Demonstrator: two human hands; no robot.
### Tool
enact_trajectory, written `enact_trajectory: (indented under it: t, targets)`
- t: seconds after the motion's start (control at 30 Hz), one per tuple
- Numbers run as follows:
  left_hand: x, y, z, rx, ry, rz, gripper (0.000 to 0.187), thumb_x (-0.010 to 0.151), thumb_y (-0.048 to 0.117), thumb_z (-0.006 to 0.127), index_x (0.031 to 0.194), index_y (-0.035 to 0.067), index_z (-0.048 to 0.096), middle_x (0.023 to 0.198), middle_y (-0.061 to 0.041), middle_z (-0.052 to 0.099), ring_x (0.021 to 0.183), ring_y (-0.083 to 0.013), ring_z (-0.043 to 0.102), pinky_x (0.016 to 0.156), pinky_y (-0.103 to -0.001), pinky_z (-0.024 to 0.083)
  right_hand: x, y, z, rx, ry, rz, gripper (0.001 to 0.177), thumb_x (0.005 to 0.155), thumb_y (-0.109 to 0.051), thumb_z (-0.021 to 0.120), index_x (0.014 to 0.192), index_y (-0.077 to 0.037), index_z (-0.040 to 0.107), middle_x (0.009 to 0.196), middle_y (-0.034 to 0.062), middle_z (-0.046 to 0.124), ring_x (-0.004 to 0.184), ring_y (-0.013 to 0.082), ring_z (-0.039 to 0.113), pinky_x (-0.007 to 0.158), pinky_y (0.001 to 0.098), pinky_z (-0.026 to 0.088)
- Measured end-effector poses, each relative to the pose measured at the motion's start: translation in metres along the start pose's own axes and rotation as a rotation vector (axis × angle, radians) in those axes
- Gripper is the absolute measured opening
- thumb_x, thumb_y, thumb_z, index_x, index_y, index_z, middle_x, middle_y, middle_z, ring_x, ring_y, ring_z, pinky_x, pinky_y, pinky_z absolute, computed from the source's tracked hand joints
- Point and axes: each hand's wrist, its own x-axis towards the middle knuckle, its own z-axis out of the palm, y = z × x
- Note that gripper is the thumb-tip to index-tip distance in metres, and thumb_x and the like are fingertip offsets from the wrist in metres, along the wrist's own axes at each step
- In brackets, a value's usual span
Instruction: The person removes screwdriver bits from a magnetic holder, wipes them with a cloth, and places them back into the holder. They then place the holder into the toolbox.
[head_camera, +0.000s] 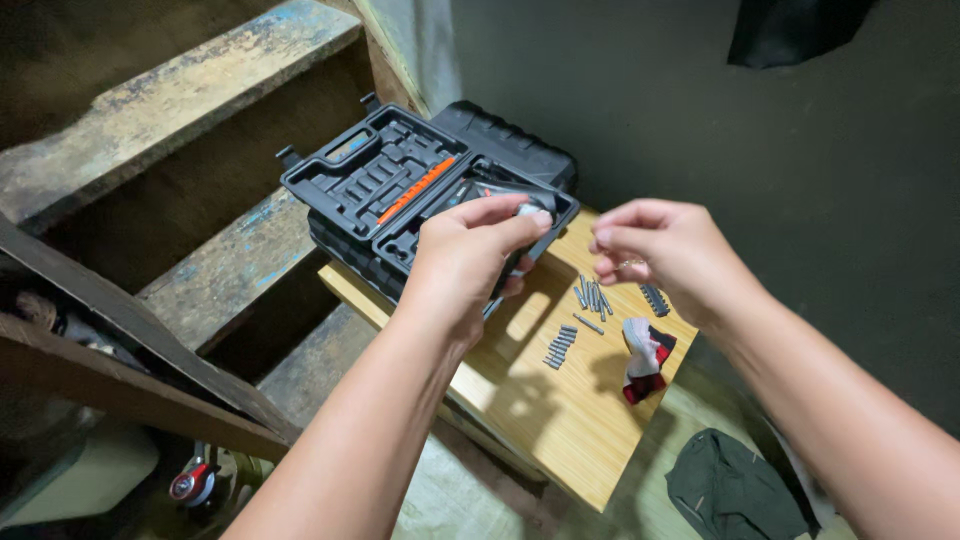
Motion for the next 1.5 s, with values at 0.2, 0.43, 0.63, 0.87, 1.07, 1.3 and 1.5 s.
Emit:
enact_trajectory:
  t: [0.2,0.43,0.63,0.87,1.07,1.3,1.5]
  targets:
    - [-0.001,-0.022,-0.004,0.355,0.160,0.325,0.034,0.077,0.017,0.083,0.105,-0.002,0.078,0.083,-0.002,0.077,0.071,-0.0053,0.066,0.064,-0.022,0.054,0.024,0.102,-0.019,-0.365,0.066,0.118,0.011,0.091,-0.007,0.069,0.094,0.002,0.075,0.077,0.0109,0.071,0.062,0.0172,0.066,0.058,0.0317,0.053]
    - [-0.011,-0.030,-0.008,0.587,0.266,0.255,0.031,0.078,0.022,0.077,0.106,0.009,0.080,0.074,-0.006,0.077,0.062,-0.0092,0.065,0.064,-0.027,0.054,0.026,0.172,-0.017,-0.787,0.020,0.047,0.012,0.088,-0.012,0.071,0.095,-0.005,0.078,0.075,0.0104,0.076,0.063,0.0181,0.072,0.065,0.0343,0.057]
    - [-0.007,-0.038,-0.012,0.662,0.308,0.214,0.028,0.079,0.023,0.076,0.104,0.013,0.080,0.081,-0.010,0.079,0.066,-0.0158,0.071,0.067,-0.030,0.055,0.028,0.181,-0.003,-1.001,0.007,-0.100,0.017,0.090,-0.021,0.069,0.102,-0.013,0.080,0.091,0.0153,0.076,0.083,0.0341,0.072,0.080,0.0434,0.057]
    - [-0.002,-0.046,-0.012,0.716,0.321,0.309,0.024,0.080,0.023,0.075,0.102,0.014,0.079,0.096,-0.008,0.077,0.083,-0.0264,0.074,0.078,-0.034,0.056,0.039,0.169,0.008,-1.161,-0.102,-0.042,0.019,0.090,-0.021,0.068,0.104,-0.015,0.079,0.095,0.0155,0.076,0.088,0.0365,0.072,0.084,0.0464,0.057]
    - [0.000,-0.047,-0.011,0.755,0.309,0.333,0.023,0.081,0.022,0.074,0.103,0.015,0.079,0.097,-0.007,0.076,0.085,-0.0284,0.073,0.078,-0.035,0.055,0.047,0.164,0.012,-1.331,-0.229,-0.054,0.018,0.090,-0.019,0.067,0.103,-0.013,0.078,0.094,0.0161,0.076,0.089,0.0349,0.072,0.084,0.0457,0.057]
    - [0.006,-0.048,-0.009,0.564,0.255,0.326,0.037,0.078,0.019,0.077,0.113,0.008,0.075,0.094,-0.008,0.078,0.080,-0.0168,0.076,0.075,-0.029,0.058,0.049,0.159,0.016,-1.297,-0.195,0.029,0.016,0.086,-0.022,0.072,0.097,-0.012,0.076,0.091,0.0151,0.075,0.085,0.0336,0.073,0.083,0.0449,0.057]
    - [0.015,-0.053,-0.012,0.380,0.247,0.336,0.038,0.086,0.007,0.072,0.124,0.000,0.072,0.094,-0.007,0.076,0.075,-0.0115,0.066,0.068,-0.026,0.056,0.044,0.141,0.015,-0.567,0.031,0.172,0.012,0.083,-0.002,0.074,0.079,0.004,0.065,0.074,0.0172,0.073,0.064,0.0234,0.074,0.062,0.0364,0.057]
